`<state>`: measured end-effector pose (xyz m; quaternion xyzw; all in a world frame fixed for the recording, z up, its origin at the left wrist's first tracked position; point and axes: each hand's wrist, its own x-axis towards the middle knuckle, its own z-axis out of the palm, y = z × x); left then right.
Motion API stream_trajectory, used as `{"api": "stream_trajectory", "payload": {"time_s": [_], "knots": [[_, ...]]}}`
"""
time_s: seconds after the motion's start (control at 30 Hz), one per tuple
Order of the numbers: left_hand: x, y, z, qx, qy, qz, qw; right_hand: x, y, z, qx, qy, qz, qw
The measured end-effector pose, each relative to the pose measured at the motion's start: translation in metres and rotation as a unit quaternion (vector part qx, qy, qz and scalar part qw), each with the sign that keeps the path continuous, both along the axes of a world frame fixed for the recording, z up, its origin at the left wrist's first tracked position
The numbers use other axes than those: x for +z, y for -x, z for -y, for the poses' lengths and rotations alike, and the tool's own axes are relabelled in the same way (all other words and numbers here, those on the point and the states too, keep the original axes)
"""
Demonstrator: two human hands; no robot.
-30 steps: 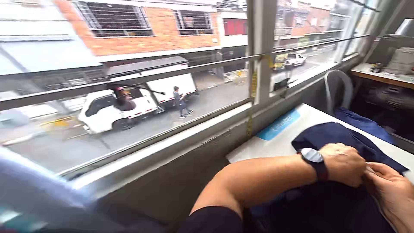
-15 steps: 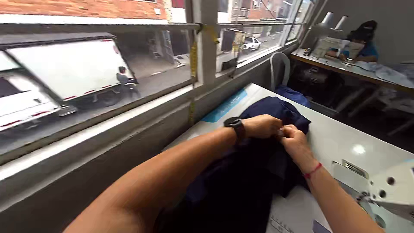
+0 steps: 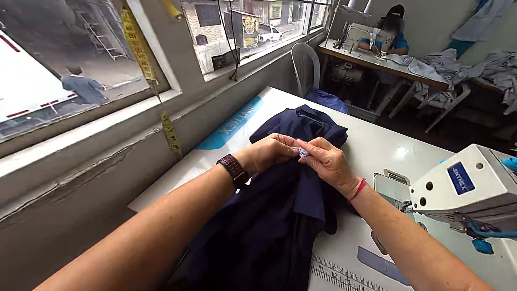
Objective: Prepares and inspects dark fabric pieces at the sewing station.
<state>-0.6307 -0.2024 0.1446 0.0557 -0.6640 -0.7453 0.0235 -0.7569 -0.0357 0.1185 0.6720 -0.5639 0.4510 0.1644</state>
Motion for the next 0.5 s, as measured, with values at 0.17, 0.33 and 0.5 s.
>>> {"api": "stream_trajectory", "payload": {"time_s": [0.17, 0.33, 0.5], "knots": [[0.000, -0.006, -0.014, 0.076, -0.030, 0.002, 0.997, 0.004, -0.027, -0.018, -0.167, -0.070, 0.119, 0.976], [0.004, -0.006, -0.013, -0.009, 0.005, 0.002, 1.000, 0.020, -0.039, -0.015, -0.196, -0.191, 0.273, 0.922], [0.024, -0.009, -0.006, -0.023, 0.195, 0.022, 0.980, 0.031, -0.012, -0.020, -0.092, -0.268, 0.242, 0.928]]}}
